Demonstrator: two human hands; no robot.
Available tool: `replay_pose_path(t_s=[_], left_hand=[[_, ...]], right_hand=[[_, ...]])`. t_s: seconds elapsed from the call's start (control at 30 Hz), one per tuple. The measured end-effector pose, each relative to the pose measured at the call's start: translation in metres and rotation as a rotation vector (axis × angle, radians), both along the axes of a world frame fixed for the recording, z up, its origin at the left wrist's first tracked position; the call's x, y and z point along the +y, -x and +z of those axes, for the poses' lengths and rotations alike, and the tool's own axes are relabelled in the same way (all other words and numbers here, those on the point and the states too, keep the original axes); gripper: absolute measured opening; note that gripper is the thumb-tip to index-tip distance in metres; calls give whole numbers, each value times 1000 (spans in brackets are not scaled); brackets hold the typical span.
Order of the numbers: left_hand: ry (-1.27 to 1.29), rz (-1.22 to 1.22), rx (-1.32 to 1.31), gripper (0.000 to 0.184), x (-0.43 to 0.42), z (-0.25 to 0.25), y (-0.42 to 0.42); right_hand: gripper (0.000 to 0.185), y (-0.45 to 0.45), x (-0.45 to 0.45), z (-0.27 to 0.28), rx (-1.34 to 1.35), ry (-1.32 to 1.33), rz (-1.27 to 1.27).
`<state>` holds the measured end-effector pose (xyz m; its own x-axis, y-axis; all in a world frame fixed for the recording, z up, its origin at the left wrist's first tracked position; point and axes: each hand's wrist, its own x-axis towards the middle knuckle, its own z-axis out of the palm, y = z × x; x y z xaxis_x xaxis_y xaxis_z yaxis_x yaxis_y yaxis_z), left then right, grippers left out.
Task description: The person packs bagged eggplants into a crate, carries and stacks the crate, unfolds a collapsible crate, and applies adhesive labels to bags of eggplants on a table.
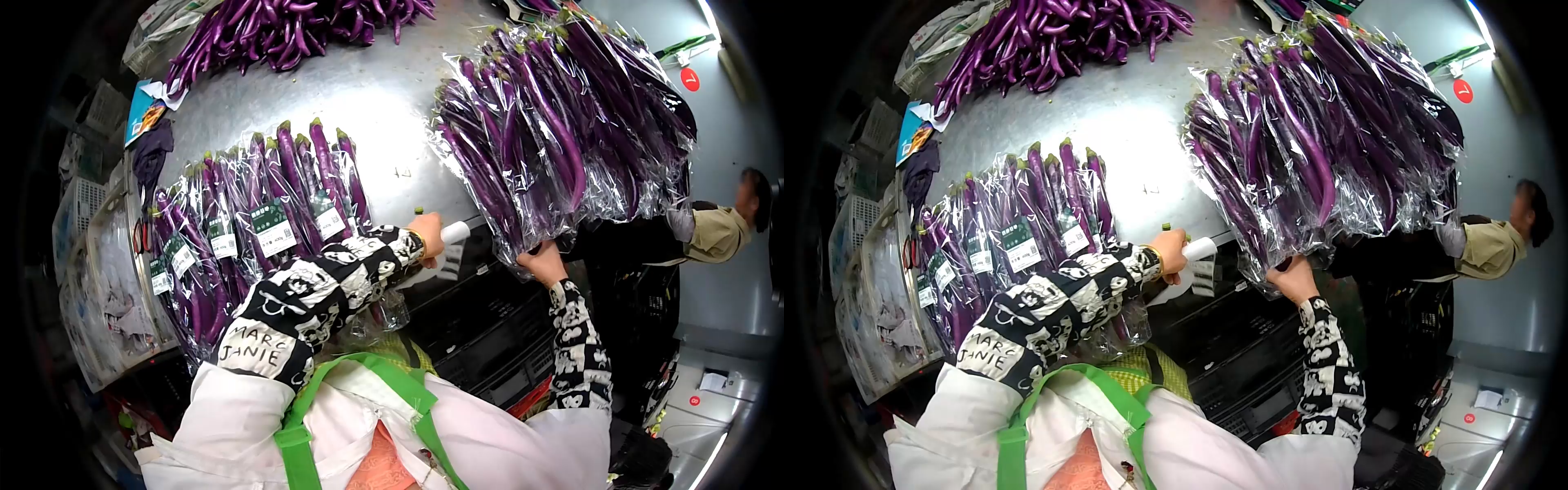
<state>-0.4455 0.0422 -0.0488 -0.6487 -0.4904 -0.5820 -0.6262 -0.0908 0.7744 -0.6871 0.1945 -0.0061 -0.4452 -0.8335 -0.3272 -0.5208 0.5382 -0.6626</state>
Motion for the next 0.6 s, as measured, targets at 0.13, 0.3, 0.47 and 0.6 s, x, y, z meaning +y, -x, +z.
replay_pose_path(t_s=[0.13, 0.3, 0.47, 0.6], left_hand=[[-168, 332, 22, 23, -7, -18, 28], [-645, 972, 528, 26, -36, -21, 62], [-490, 1055, 301, 30, -50, -54, 40], [-78, 342, -150, 61, -57, 7, 22]], right_hand=[[40, -27, -8, 37, -477, 63, -228], [49, -81, -11, 20, -484, 320, -290], [74, -130, -3, -55, 379, 42, -134], [82, -144, -4, -78, 555, -12, -276]])
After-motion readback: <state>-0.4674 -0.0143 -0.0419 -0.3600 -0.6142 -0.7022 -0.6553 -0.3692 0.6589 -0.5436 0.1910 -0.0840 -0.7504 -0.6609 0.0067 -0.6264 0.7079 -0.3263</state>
